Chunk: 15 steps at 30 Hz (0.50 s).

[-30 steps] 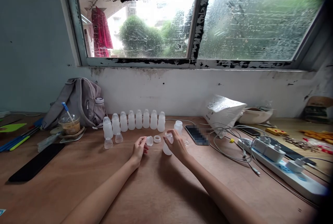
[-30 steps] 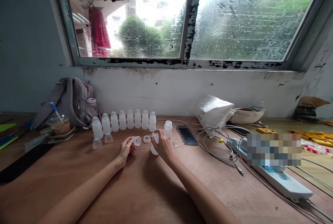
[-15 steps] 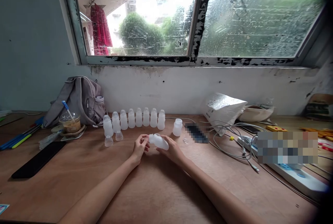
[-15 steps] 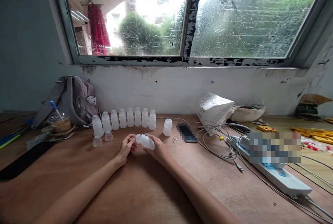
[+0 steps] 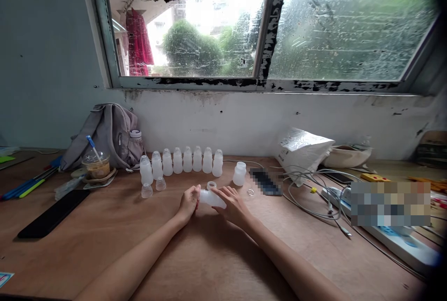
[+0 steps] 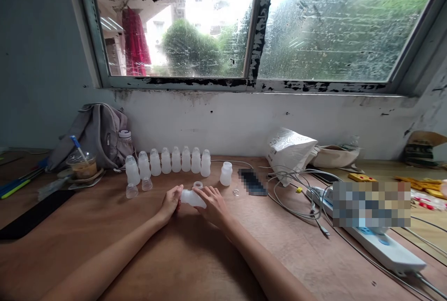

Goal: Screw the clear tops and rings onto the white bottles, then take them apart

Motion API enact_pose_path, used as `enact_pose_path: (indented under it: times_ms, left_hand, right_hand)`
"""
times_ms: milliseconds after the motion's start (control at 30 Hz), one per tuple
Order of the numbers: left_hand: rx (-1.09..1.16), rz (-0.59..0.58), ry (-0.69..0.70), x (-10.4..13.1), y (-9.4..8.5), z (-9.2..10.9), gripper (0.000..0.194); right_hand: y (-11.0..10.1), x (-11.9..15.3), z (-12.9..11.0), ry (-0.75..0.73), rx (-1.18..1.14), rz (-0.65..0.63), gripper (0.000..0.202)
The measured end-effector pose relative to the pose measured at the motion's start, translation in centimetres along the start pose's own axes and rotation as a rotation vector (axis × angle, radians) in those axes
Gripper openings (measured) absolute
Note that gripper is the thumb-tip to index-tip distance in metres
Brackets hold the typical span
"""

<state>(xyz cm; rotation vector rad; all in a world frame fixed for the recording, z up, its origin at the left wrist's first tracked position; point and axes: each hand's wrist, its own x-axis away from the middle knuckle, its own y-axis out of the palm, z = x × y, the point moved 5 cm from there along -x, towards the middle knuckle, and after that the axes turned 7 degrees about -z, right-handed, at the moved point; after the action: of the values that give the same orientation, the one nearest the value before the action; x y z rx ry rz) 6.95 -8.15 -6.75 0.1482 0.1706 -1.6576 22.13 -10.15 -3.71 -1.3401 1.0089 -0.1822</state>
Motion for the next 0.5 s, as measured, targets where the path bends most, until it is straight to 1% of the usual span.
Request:
enact_pose_path:
  times_ms: [100,233,400,500]
  left_hand:
    - [-0.034,0.039,0.024,0.0,-0.3,0.1,0.045]
    - [-0.022,0.058,0.029,-0.1,-0.4,0.1,0.044]
    - [0.062,0.006,-0.008,-0.4,0.0,-0.1,0.038]
    - [0.106,-0.036,-0.011,-0.5,-0.1,0.2,0.036]
  right_hand:
    - [0.1,0.1,-0.3,-0.044,0.027,0.013,0.053]
    - [0.2,0.1,-0.3,0.008,-0.007,0.011,0.053]
    - [0.4,0.1,0.5,0.147,-0.114,0.025,0.041]
    - [0.5,0.2,1.2,0.182,-0.119,0.041,0.037]
